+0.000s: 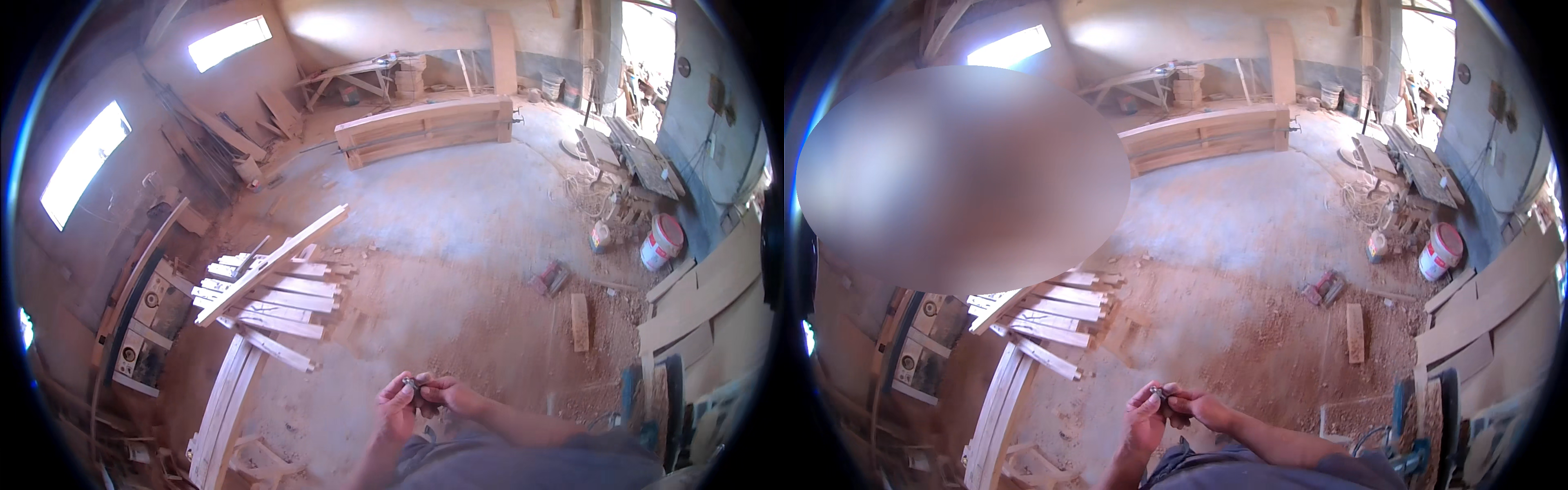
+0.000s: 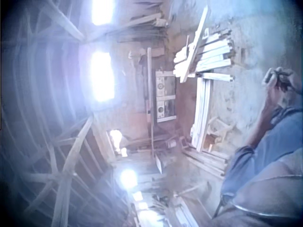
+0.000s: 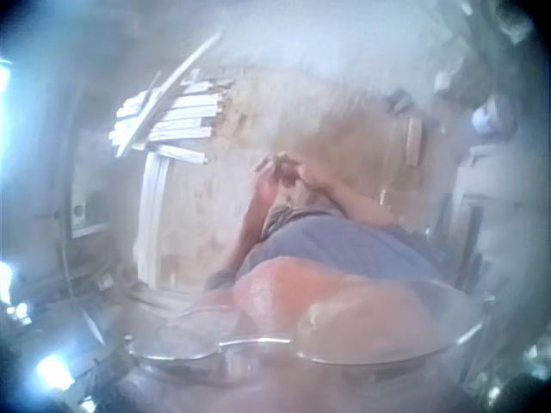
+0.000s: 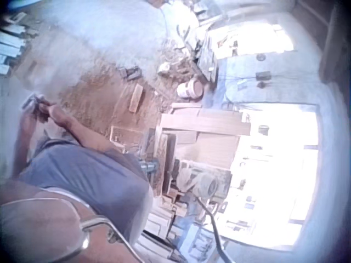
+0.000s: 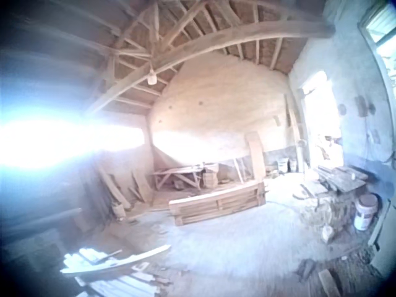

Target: The person walks through a woodworking shop and retrieves a small metal component from a shelf. They then use a handheld power tool to grind or smooth the component. Finally, the person moves to a large machine and turns a wheel to adjust its settings.

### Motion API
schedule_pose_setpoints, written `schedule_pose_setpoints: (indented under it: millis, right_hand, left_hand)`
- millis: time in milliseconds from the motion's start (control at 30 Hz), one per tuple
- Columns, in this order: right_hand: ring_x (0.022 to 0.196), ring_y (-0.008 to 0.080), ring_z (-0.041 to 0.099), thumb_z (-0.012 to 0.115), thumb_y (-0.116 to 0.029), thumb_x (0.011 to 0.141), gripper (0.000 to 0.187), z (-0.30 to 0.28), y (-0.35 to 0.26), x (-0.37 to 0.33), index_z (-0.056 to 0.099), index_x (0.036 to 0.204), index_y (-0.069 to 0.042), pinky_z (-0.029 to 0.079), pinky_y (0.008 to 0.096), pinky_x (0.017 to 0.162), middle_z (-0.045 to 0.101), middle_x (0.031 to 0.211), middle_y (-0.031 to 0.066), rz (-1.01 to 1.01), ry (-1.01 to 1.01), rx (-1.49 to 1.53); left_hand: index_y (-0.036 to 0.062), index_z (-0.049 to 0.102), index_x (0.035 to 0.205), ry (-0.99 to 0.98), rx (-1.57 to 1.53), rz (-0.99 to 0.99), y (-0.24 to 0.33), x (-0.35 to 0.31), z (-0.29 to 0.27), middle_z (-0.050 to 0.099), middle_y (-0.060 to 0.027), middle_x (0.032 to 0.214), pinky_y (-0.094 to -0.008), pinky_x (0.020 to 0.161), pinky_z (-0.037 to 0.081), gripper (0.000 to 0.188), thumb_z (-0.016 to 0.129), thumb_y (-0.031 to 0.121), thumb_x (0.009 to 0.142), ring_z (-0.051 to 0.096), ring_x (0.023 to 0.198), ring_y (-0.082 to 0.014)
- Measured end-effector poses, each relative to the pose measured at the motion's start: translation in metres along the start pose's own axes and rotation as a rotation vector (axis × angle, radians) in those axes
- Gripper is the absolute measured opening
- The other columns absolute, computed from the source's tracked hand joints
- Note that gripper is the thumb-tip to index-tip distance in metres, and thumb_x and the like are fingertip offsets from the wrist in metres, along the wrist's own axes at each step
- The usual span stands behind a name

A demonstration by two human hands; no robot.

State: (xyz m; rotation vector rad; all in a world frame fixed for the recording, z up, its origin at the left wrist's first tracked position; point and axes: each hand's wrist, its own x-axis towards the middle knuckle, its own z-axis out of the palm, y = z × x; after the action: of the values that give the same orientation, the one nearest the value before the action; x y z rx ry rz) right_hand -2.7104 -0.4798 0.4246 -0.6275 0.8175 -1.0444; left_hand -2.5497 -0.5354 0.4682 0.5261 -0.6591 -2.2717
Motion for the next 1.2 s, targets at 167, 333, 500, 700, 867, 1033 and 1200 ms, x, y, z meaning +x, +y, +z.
schedule_pose_setpoints:
  millis: [167, 333, 500, 700, 867, 1033, 1200]
  right_hand:
    - [0.072, 0.0103, 0.059, 0.055, -0.027, 0.100, 0.025, -0.081, -0.088, 0.072, 0.067, 0.100, -0.005, 0.046, 0.0259, 0.067, 0.066, 0.079, 0.0026, 0.017, -0.115, -0.283]
    - [0.064, 0.0090, 0.058, 0.060, -0.026, 0.095, 0.023, -0.229, -0.179, 0.164, 0.067, 0.093, -0.004, 0.048, 0.0266, 0.059, 0.065, 0.075, 0.0016, -0.033, 0.063, -0.401]
    - [0.066, 0.0118, 0.061, 0.062, -0.019, 0.088, 0.017, -0.450, -0.242, 0.207, 0.068, 0.094, -0.004, 0.048, 0.0276, 0.056, 0.068, 0.079, 0.0039, -0.110, 0.799, -0.338]
    - [0.064, 0.0215, 0.063, 0.055, -0.020, 0.090, 0.021, -0.622, -0.173, 0.065, 0.066, 0.080, -0.005, 0.050, 0.0367, 0.056, 0.067, 0.074, 0.0071, 0.689, 1.218, -0.841]
    - [0.064, 0.0242, 0.063, 0.053, -0.020, 0.089, 0.023, -0.667, -0.187, 0.084, 0.066, 0.078, -0.005, 0.050, 0.0391, 0.057, 0.067, 0.072, 0.0087, 1.069, 0.985, -0.753]
    - [0.063, 0.0268, 0.064, 0.051, -0.020, 0.089, 0.025, -0.785, -0.286, 0.220, 0.067, 0.076, -0.005, 0.051, 0.0414, 0.058, 0.067, 0.069, 0.0102, 1.159, 0.707, -0.887]
    - [0.062, 0.0295, 0.064, 0.049, -0.020, 0.088, 0.027, -0.971, -0.477, 0.394, 0.067, 0.074, -0.005, 0.052, 0.0437, 0.059, 0.066, 0.067, 0.0118, 0.961, 0.559, -1.381]
  left_hand:
    - [0.0016, 0.057, 0.113, 0.113, 0.059, 0.114, 0.019, 0.123, -0.011, 0.067, -0.0167, 0.112, -0.0435, 0.083, 0.055, 0.020, 0.058, 0.010, 0.095, 0.066, 0.096, -0.0298]
    - [0.0032, 0.054, 0.131, 0.228, 0.085, 0.006, 0.022, 0.233, -0.092, 0.061, -0.0123, 0.123, -0.0430, 0.103, 0.044, 0.035, 0.057, 0.019, 0.100, 0.058, 0.110, -0.0237]
    - [0.0035, 0.056, 0.123, 0.251, -0.015, 0.043, 0.053, 0.407, -0.099, 0.065, -0.0144, 0.117, -0.0427, 0.095, 0.049, 0.031, 0.061, 0.016, 0.095, 0.062, 0.106, -0.0265]
    - [0.0023, 0.059, 0.107, 0.147, 0.209, -0.085, 0.122, 0.651, 0.000, 0.066, -0.0116, 0.106, -0.0400, 0.085, 0.053, 0.015, 0.059, 0.011, 0.095, 0.065, 0.093, -0.0219]
    - [0.0004, 0.058, 0.121, 0.114, 0.151, 0.005, 0.151, 0.808, 0.043, 0.068, -0.0170, 0.112, -0.0387, 0.081, 0.055, 0.027, 0.059, 0.012, 0.097, 0.067, 0.088, -0.0244]
    - [0.0014, 0.058, 0.119, 0.344, 0.008, 0.009, 0.159, 0.962, 0.027, 0.068, -0.0165, 0.111, -0.0362, 0.074, 0.056, 0.026, 0.061, 0.016, 0.097, 0.068, 0.080, -0.0248]
    - [0.0033, 0.055, 0.121, 0.445, 0.056, 0.057, 0.248, 1.059, 0.061, 0.066, -0.0150, 0.117, -0.0371, 0.066, 0.057, 0.026, 0.057, 0.019, 0.100, 0.068, 0.075, -0.0237]
